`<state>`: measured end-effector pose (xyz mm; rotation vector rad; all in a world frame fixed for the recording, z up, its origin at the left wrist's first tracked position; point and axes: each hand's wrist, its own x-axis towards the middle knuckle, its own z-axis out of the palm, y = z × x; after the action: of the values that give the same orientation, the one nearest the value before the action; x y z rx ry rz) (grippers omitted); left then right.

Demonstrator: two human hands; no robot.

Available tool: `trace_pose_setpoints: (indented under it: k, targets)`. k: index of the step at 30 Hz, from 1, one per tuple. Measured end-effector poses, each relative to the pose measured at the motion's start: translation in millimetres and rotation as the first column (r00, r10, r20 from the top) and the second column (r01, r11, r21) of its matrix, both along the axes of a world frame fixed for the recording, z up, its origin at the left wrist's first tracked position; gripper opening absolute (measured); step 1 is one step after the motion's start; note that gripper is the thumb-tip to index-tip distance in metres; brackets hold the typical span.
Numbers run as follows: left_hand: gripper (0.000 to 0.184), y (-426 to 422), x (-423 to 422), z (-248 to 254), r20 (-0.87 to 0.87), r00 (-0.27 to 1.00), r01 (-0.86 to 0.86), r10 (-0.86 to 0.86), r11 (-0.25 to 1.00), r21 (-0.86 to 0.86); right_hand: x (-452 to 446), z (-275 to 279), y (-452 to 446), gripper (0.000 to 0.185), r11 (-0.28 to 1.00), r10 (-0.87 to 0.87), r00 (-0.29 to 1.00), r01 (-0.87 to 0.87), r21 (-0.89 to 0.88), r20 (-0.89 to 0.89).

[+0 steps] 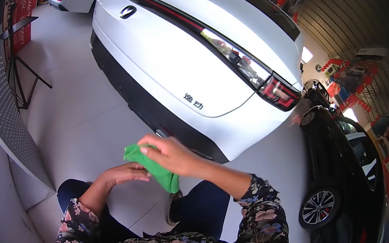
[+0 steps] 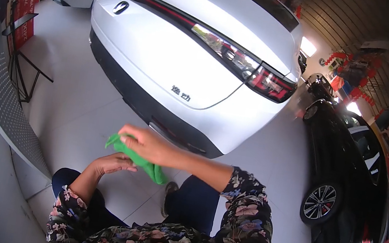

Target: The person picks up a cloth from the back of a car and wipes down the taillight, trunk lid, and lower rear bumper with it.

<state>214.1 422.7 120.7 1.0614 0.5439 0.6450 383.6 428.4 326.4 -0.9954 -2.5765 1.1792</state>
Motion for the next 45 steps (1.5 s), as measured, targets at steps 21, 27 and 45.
trace_pose_setpoints:
  k: [21, 27, 45]
  targets:
    - [0.030, 73, -23, -105, 0.837, 0.327, -0.146, 0.439, 0.898, -0.414, -40, -276, -39, 0.027, 0.978, 0.089, 0.995, -0.094, -0.185, -0.038]
    - [0.035, 32, 2, -64, 0.368, 0.795, -0.364, 0.481, 0.865, -0.345, -85, -295, -47, 0.023, 0.986, 0.156, 0.940, -0.165, -0.005, -0.302]
    - [0.049, 16, 10, -1, -0.078, 0.892, -0.371, 0.446, 0.818, 0.440, 122, -244, 38, 0.036, 0.617, -0.265, 0.641, 0.687, 0.385, -0.720]
